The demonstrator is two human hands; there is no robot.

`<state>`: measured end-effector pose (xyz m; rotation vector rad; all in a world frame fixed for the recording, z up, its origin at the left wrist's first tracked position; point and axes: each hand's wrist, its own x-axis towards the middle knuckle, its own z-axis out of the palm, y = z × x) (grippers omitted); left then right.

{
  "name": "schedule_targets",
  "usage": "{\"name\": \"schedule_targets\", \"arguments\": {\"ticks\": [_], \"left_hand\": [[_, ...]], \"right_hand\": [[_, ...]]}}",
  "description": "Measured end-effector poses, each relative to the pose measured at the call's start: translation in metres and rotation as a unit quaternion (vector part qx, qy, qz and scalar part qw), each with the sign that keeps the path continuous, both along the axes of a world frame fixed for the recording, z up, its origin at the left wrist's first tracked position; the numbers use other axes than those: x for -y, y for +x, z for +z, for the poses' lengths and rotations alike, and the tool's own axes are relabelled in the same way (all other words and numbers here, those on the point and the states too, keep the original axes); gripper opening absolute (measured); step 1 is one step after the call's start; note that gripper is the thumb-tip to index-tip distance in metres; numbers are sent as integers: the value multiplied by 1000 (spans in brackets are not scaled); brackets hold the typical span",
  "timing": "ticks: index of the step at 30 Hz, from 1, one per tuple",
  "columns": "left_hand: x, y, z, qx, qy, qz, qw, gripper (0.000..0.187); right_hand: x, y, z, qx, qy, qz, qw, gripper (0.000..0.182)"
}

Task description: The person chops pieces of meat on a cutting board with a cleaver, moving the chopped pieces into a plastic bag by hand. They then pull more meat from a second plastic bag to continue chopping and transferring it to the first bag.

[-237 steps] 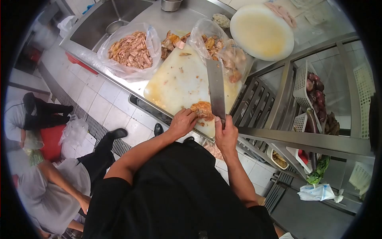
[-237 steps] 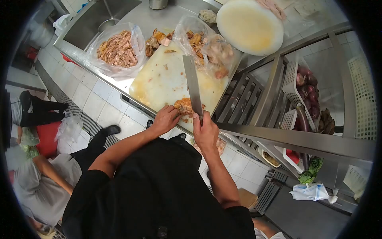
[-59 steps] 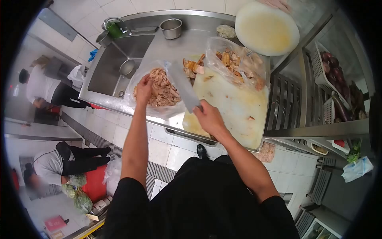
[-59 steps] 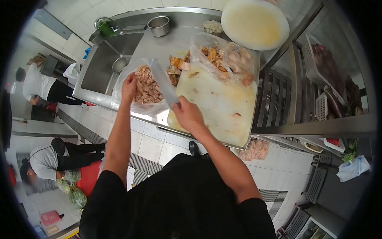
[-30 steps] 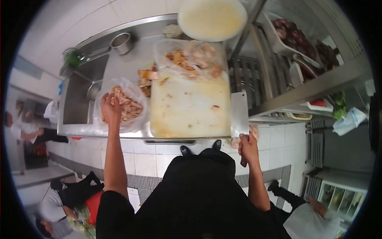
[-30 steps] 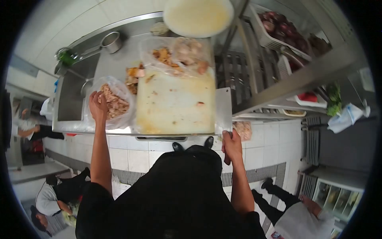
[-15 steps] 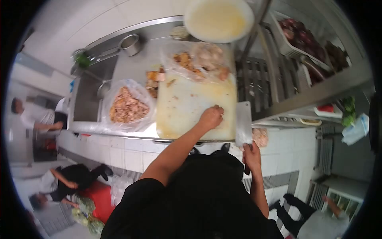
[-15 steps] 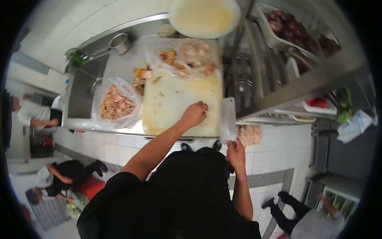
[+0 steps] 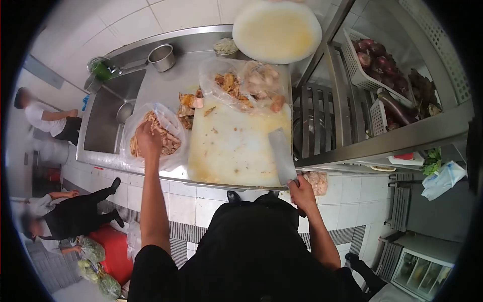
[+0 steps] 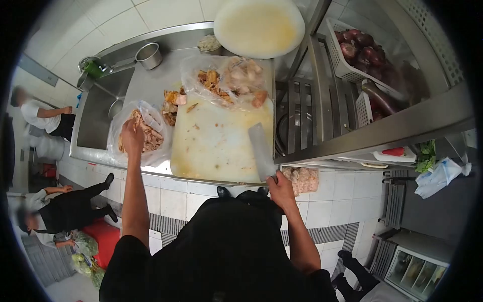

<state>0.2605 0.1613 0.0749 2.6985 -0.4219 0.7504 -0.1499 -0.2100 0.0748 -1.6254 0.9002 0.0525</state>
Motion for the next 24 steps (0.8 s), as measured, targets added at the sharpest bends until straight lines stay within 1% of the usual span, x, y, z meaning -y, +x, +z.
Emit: {"name": "schedule_targets", "arguments": {"ticks": [2, 4, 6, 8, 9, 11, 12, 13, 14, 15, 16, 17, 18, 19, 20, 21, 22, 24], "left_hand": [[69, -12, 7, -66, -107, -124, 984, 33], [142, -13, -7, -60, -83, -184, 978, 32], [214, -14, -10, 8, -64, -202, 977, 31], [271, -9, -4, 43, 19, -169, 985, 28], [290, -6, -5, 41, 16, -177, 983, 28], [325, 0, -4, 1, 132, -203, 970, 27], [344, -2, 3, 3, 129, -209, 969, 27], [361, -5, 13, -165, 83, -295, 938, 28], [376, -7, 22, -327, 36, -369, 869, 31], [392, -4, 12, -326, 37, -376, 867, 31], [411, 1, -12, -408, -77, -393, 821, 31], [424, 1, -35, -484, -188, -399, 756, 33], [428, -2, -54, -486, -188, -403, 753, 33], [433, -6, -65, -552, -347, -322, 686, 34], [431, -5, -76, -598, -490, -224, 594, 35], [430, -4, -78, -597, -526, -229, 562, 51], [433, -1, -79, -597, -525, -228, 562, 51], [430, 6, -85, -612, -402, -368, 572, 57]], "right_hand": [[-4, 3, 10, -7, -17, -1, 1000, 23], [-6, 3, 18, -30, -16, -2, 999, 24], [-6, -7, 16, -45, -30, -7, 999, 26], [-6, -20, 15, -54, -55, -3, 997, 29], [-7, -26, 16, -62, -62, -11, 996, 32], [-8, -37, 23, -83, -66, -28, 994, 33], [-8, -40, 25, -99, -69, -37, 992, 34], [-7, -47, 25, -96, -65, -42, 992, 35], [-7, -51, 24, -95, -65, -48, 992, 35], [-7, -55, 25, -104, -59, -67, 991, 35], [-6, -57, 25, -113, -53, -86, 988, 35], [-8, -60, 28, -114, -53, -92, 988, 35], [-8, -61, 32, -124, -53, -94, 986, 35], [-1, -63, 35, -133, -58, -97, 985, 34], [2, -66, 33, -132, -60, -99, 984, 34], [3, -69, 31, -128, -71, -97, 984, 33], [4, -71, 28, -124, -81, -94, 985, 33], [6, -71, 27, -122, -55, -108, 985, 33]]}}
